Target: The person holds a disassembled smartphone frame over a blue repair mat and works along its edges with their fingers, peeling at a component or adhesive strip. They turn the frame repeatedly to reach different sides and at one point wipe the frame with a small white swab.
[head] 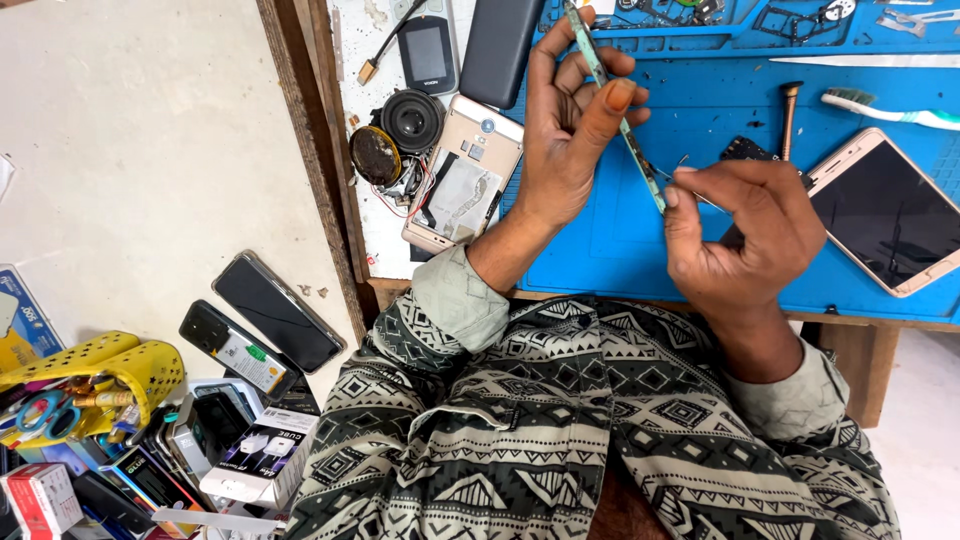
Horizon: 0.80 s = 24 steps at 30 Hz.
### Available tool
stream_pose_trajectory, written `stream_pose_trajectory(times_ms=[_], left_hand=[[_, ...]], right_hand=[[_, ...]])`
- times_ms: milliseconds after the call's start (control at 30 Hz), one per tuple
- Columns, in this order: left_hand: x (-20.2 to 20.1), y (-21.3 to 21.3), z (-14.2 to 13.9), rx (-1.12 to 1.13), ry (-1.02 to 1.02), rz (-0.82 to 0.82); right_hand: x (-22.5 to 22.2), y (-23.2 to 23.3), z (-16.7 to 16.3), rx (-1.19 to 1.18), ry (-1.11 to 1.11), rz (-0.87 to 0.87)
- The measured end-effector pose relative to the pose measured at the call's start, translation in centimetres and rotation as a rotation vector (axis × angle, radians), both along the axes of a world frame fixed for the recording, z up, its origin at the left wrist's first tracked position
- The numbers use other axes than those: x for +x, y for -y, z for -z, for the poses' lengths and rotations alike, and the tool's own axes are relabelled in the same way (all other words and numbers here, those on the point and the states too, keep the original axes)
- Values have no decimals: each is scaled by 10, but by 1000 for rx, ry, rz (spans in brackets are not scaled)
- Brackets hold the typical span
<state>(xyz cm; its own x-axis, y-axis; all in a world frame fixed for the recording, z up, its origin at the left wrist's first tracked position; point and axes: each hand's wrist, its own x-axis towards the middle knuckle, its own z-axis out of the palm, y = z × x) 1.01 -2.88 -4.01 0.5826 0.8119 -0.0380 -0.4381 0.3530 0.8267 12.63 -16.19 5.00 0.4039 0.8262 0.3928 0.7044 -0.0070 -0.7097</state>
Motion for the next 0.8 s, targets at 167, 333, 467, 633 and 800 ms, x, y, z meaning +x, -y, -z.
stream_pose_trajectory(times_ms=[167,333,467,633,800], left_hand=[[0,-3,-4,-79,25,0],[-3,-8,-16,-258,273,133],[-1,-15,-21,-358,516,368],[-1,-18,-24,-454,599,457],[-1,-17,-23,-493,596,457]], right_hand=[[-3,-1,-2,12,3,38],[1,5,-3,39,-43,36],[9,10,4,65,-75,7],[19,17,14,93,-100,-66],[19,20,18,33,-72,-23]])
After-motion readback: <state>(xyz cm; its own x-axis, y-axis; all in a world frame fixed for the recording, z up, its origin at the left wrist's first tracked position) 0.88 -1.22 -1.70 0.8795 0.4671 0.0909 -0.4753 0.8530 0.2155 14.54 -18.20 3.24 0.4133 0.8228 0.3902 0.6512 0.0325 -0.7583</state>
